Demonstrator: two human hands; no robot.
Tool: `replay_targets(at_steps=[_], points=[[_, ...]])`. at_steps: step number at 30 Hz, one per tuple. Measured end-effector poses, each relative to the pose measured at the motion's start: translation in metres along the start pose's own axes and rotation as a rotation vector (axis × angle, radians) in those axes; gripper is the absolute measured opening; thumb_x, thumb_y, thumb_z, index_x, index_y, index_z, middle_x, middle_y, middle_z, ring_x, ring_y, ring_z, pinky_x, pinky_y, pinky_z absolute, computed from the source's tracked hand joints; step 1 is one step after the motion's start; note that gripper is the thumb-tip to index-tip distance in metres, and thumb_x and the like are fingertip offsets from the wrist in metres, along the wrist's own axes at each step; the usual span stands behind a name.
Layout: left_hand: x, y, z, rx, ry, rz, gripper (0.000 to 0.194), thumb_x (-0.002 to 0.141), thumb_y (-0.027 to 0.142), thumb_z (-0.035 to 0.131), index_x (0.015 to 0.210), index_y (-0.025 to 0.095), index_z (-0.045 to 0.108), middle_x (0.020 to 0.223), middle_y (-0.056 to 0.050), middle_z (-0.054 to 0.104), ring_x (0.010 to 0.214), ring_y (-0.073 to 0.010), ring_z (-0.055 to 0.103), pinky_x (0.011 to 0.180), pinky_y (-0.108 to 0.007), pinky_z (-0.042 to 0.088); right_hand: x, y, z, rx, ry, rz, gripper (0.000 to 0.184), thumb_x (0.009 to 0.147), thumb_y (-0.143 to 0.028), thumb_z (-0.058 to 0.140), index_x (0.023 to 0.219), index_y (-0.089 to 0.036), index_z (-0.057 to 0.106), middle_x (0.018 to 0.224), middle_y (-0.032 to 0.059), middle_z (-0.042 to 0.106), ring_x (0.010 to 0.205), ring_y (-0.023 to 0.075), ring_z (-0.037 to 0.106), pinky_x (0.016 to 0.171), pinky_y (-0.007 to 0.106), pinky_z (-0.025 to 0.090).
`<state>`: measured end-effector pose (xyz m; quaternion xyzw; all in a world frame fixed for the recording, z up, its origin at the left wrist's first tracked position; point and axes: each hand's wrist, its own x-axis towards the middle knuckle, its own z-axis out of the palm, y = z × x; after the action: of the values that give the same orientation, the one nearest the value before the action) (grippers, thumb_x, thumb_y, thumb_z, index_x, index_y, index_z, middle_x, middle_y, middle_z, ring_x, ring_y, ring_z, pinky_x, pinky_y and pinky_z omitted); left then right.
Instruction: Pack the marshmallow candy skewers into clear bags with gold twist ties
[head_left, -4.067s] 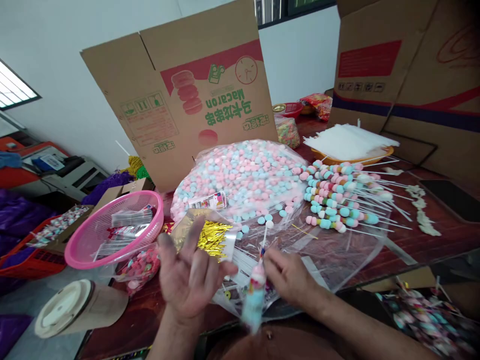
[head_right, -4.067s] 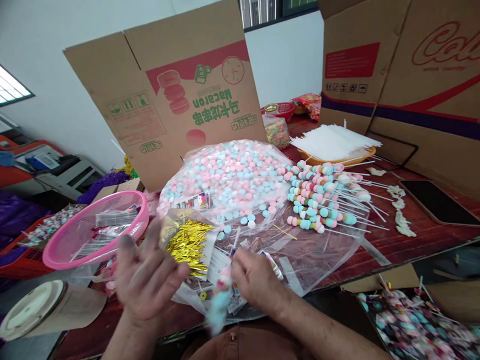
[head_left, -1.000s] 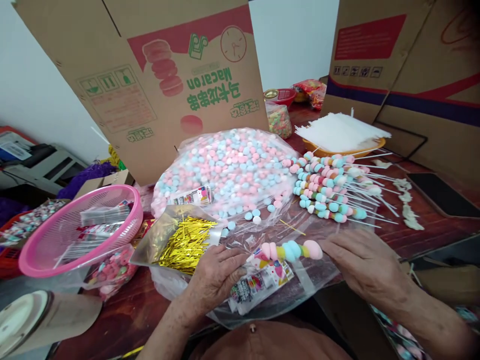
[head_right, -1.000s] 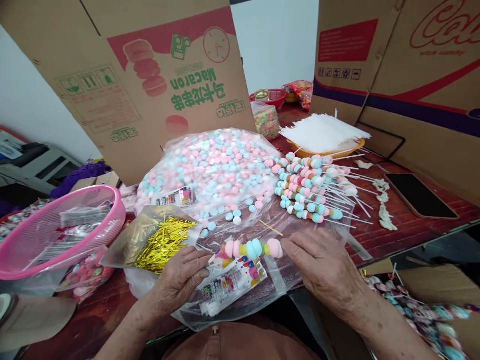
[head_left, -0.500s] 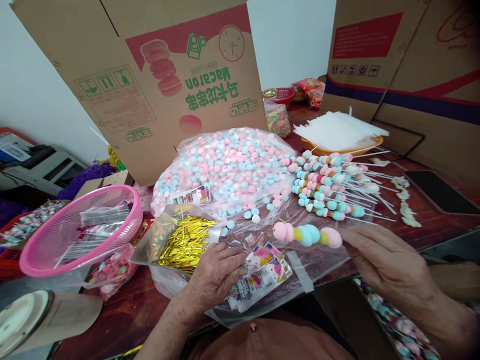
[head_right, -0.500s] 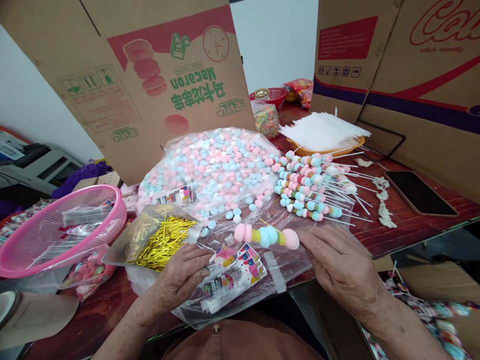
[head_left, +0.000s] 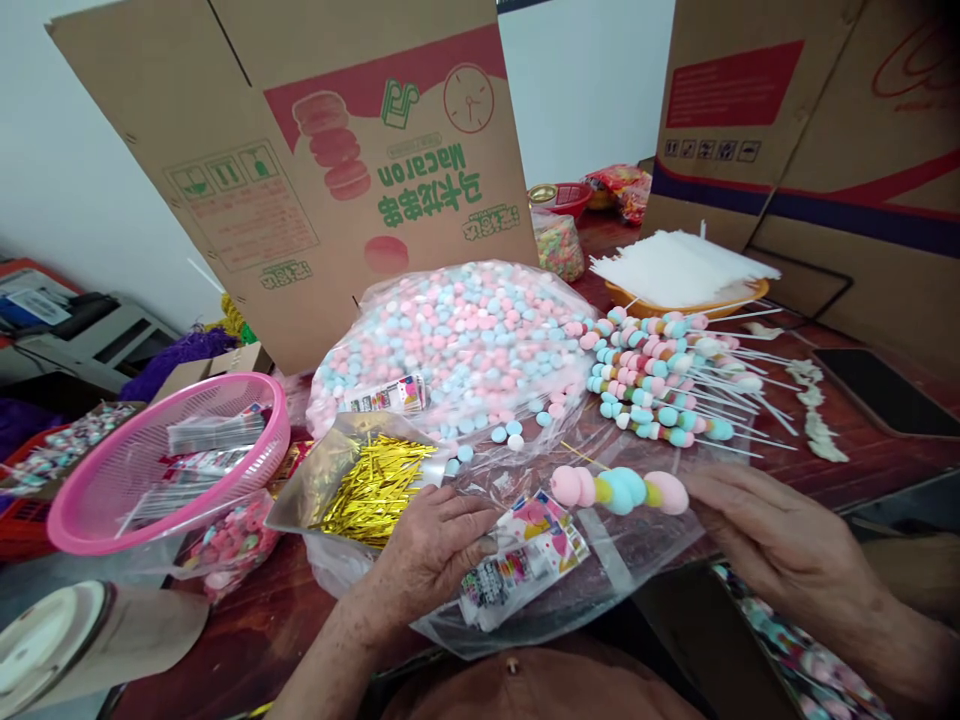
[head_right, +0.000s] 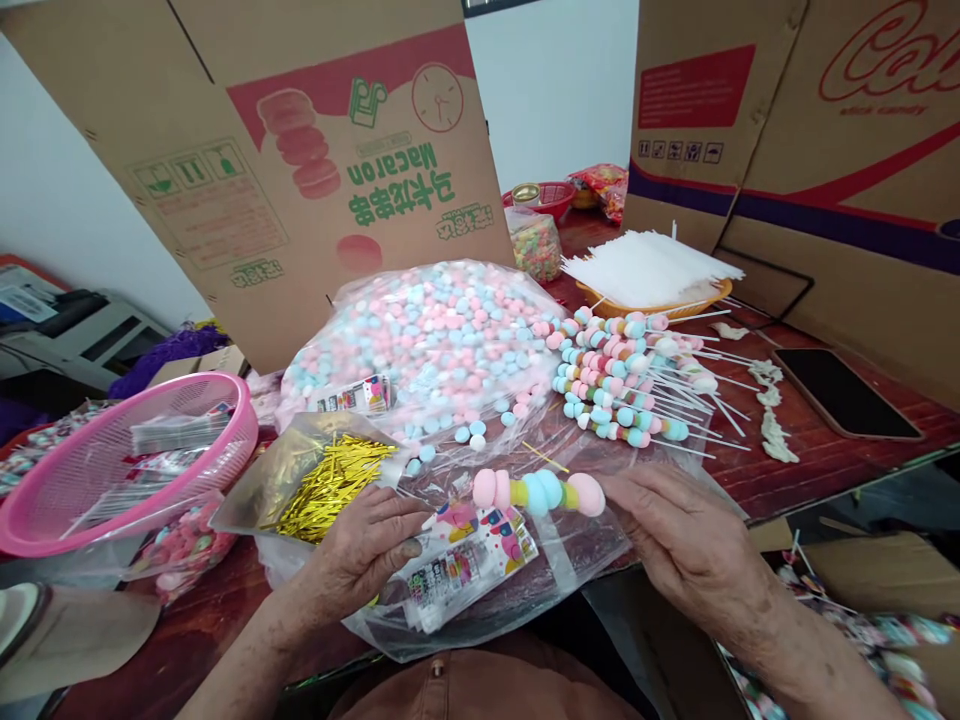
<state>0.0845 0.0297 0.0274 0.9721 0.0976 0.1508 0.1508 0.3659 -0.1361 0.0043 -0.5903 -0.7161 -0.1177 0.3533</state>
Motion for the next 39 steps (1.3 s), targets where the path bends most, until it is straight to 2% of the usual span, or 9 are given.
replay_targets(at_steps=[8,12,16,25,27,29,31,35,39], points=[[-0.007,-0.002,0.008,0.062,0.128,-0.027,0.029,0.092,0.029,0.036,0.106,0.018,0.059,0.094,-0.008,0.069,0.081,-0.0173,0.062,0.074,-0.031,0.044,-0.007,-0.010,0.010,-0.138,-0.011,-0.093,0.031,0.080,-0.006,0.047,0.102,-0.022,0.060,0.084,0.0064,0.066,0.077,0.0201,0.059,0.072,0.035,0.046],[-0.001,-0.001,0.004,0.109,-0.006,-0.030,0.031,0.092,0.031,0.035,0.105,0.019,0.060,0.093,-0.008,0.069,0.080,-0.0176,0.062,0.073,-0.031,0.043,-0.007,-0.013,0.006,-0.034,-0.157,-0.093,0.029,0.083,-0.008,0.044,0.101,-0.022,0.061,0.082,0.0050,0.066,0.074,0.0182,0.060,0.067,0.031,0.047],[0.009,0.001,0.000,0.152,-0.139,0.016,0.030,0.091,0.032,0.037,0.106,0.020,0.059,0.091,-0.007,0.069,0.079,-0.0187,0.061,0.066,-0.030,0.040,-0.006,-0.016,0.007,0.070,-0.239,0.009,0.026,0.086,-0.014,0.041,0.096,-0.024,0.063,0.081,0.0045,0.066,0.071,0.0162,0.062,0.059,0.025,0.048],[0.015,-0.001,0.005,0.056,-0.172,-0.007,0.035,0.093,0.037,0.031,0.107,0.023,0.059,0.084,-0.006,0.068,0.078,-0.0182,0.060,0.070,-0.030,0.038,-0.005,-0.029,0.013,0.244,-0.380,0.151,0.021,0.088,-0.017,0.040,0.088,-0.021,0.061,0.073,0.0036,0.061,0.067,0.0142,0.057,0.059,0.023,0.044],[0.016,-0.001,0.004,0.053,-0.203,-0.022,0.040,0.090,0.045,0.033,0.117,0.023,0.053,0.090,-0.008,0.068,0.080,-0.0206,0.060,0.072,-0.032,0.038,-0.004,-0.031,0.017,0.241,-0.390,0.154,0.022,0.089,-0.016,0.038,0.087,-0.020,0.060,0.073,0.0037,0.059,0.066,0.0142,0.056,0.058,0.023,0.043],[0.017,0.001,0.004,0.067,-0.253,-0.056,0.058,0.081,0.060,0.041,0.125,0.022,0.046,0.094,-0.009,0.067,0.082,-0.0242,0.060,0.074,-0.035,0.038,-0.002,-0.034,0.021,0.253,-0.398,0.143,0.022,0.089,-0.016,0.037,0.089,-0.019,0.058,0.074,0.0038,0.058,0.066,0.0142,0.055,0.058,0.023,0.041],[0.020,0.003,0.008,0.083,-0.340,-0.094,0.068,0.071,0.067,0.048,0.121,0.020,0.049,0.093,-0.009,0.067,0.082,-0.0267,0.060,0.076,-0.036,0.038,0.001,-0.040,0.026,0.260,-0.421,0.130,0.022,0.088,-0.015,0.036,0.089,-0.019,0.058,0.074,0.0037,0.058,0.067,0.0144,0.055,0.057,0.023,0.040],[0.030,0.013,0.023,0.084,-0.515,-0.200,0.049,0.071,0.063,0.053,0.092,0.019,0.061,0.079,-0.008,0.067,0.076,-0.0262,0.062,0.066,-0.030,0.040,0.011,-0.057,0.045,0.188,-0.542,0.089,0.022,0.082,-0.008,0.039,0.083,-0.019,0.059,0.073,0.0037,0.059,0.064,0.0148,0.054,0.054,0.024,0.036],[0.038,0.020,0.032,0.001,-0.532,-0.230,0.048,0.066,0.056,0.065,0.098,0.021,0.059,0.078,-0.006,0.068,0.074,-0.0273,0.064,0.058,-0.027,0.039,0.018,-0.066,0.072,0.149,-0.616,0.095,0.011,0.080,-0.014,0.049,0.081,-0.018,0.060,0.077,0.0042,0.062,0.065,0.0152,0.056,0.055,0.024,0.036]])
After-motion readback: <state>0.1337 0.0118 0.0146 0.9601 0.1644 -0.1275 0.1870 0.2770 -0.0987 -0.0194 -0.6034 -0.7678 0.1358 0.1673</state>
